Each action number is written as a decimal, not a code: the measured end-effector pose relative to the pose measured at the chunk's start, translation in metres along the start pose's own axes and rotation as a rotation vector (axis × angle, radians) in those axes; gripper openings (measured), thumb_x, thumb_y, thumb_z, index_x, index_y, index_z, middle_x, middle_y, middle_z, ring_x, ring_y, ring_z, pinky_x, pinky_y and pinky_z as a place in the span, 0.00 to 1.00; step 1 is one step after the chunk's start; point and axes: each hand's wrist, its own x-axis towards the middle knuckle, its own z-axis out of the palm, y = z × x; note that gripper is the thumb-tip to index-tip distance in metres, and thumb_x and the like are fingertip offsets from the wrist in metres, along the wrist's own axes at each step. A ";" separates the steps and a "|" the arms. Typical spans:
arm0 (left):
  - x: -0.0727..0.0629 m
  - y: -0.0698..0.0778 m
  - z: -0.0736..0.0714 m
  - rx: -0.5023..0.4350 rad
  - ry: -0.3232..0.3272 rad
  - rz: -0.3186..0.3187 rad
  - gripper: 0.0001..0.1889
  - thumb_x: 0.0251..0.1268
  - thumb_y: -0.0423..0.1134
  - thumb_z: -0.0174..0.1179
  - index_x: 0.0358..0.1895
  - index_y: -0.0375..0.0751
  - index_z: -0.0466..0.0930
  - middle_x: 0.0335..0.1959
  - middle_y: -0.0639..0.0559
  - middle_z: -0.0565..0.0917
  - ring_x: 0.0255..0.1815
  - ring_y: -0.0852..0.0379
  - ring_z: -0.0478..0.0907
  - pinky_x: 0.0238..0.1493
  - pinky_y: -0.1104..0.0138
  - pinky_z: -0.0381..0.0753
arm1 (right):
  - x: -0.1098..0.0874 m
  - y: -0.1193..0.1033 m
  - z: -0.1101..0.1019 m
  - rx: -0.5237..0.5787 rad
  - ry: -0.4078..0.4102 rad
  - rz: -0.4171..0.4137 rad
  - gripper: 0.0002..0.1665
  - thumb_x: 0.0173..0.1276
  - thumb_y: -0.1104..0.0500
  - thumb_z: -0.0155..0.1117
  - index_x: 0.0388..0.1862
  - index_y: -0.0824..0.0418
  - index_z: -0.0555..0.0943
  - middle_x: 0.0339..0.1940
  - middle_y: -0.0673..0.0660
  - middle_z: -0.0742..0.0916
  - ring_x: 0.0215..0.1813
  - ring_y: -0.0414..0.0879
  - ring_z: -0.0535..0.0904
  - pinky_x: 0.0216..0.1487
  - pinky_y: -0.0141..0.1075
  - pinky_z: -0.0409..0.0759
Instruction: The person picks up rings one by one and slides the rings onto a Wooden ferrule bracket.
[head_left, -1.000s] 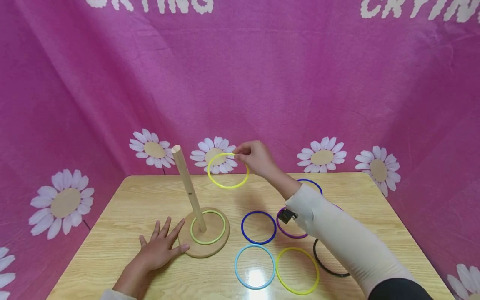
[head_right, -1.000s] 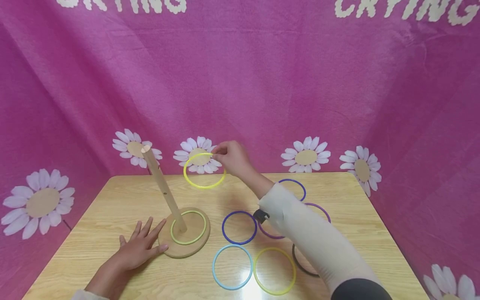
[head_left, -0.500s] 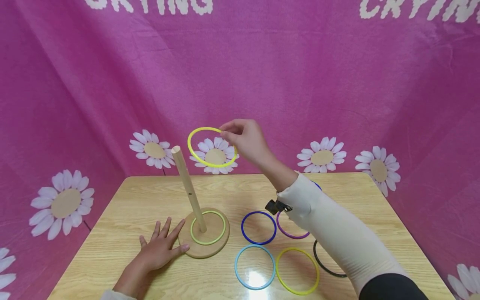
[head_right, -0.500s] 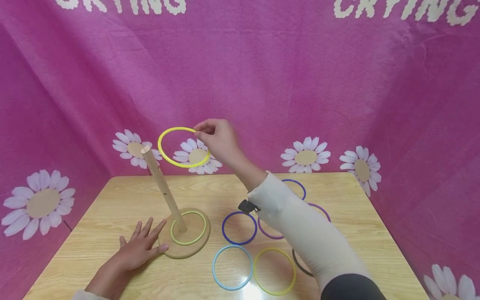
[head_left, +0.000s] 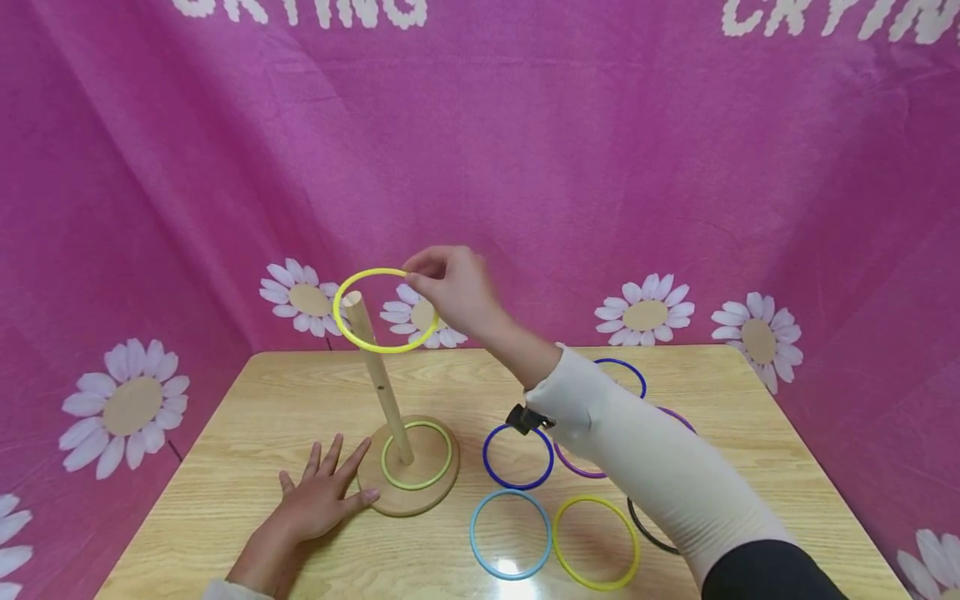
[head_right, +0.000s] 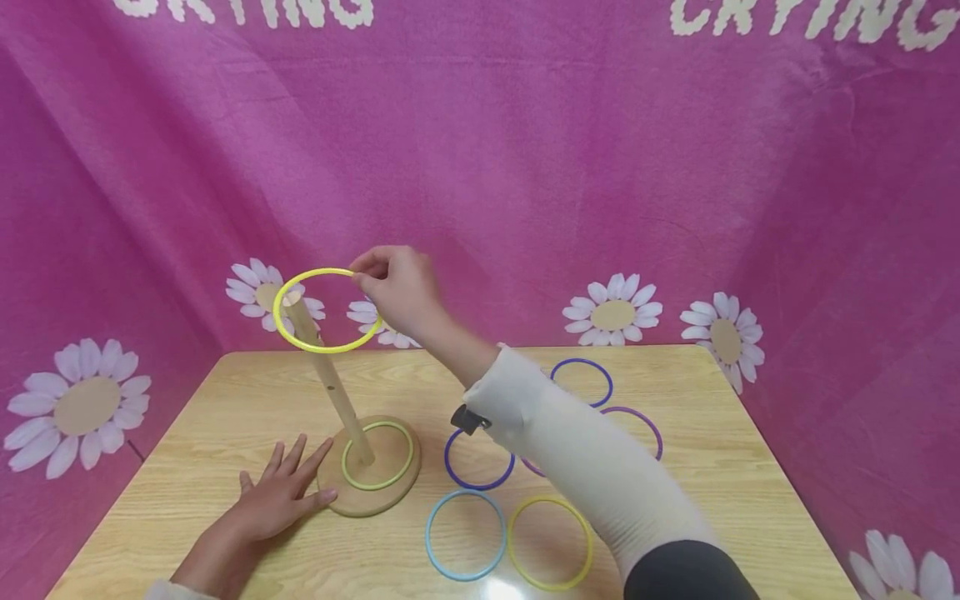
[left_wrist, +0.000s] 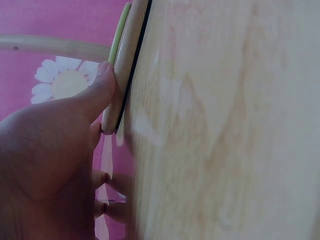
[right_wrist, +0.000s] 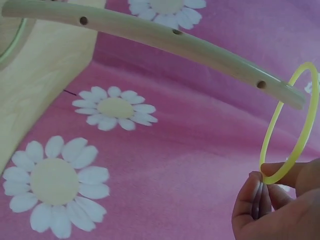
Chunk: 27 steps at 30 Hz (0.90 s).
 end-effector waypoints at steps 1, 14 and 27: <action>0.000 0.000 0.000 0.000 -0.003 0.000 0.46 0.70 0.73 0.51 0.85 0.59 0.50 0.84 0.32 0.41 0.81 0.22 0.29 0.56 0.14 0.25 | -0.001 0.002 0.002 -0.013 -0.004 -0.003 0.05 0.68 0.65 0.71 0.42 0.63 0.90 0.32 0.56 0.91 0.33 0.43 0.83 0.33 0.29 0.75; -0.002 0.003 -0.003 0.011 -0.009 -0.003 0.45 0.71 0.73 0.51 0.85 0.59 0.49 0.84 0.33 0.41 0.81 0.22 0.29 0.56 0.14 0.25 | -0.019 0.041 0.024 -0.079 -0.050 0.032 0.06 0.67 0.66 0.72 0.41 0.64 0.91 0.33 0.56 0.91 0.33 0.42 0.83 0.33 0.28 0.76; -0.002 0.004 -0.003 0.010 -0.012 -0.009 0.46 0.70 0.74 0.50 0.85 0.60 0.50 0.85 0.34 0.41 0.81 0.23 0.29 0.56 0.14 0.25 | -0.043 0.080 0.050 -0.087 -0.079 0.101 0.03 0.67 0.66 0.72 0.38 0.63 0.91 0.30 0.54 0.91 0.32 0.37 0.79 0.35 0.29 0.76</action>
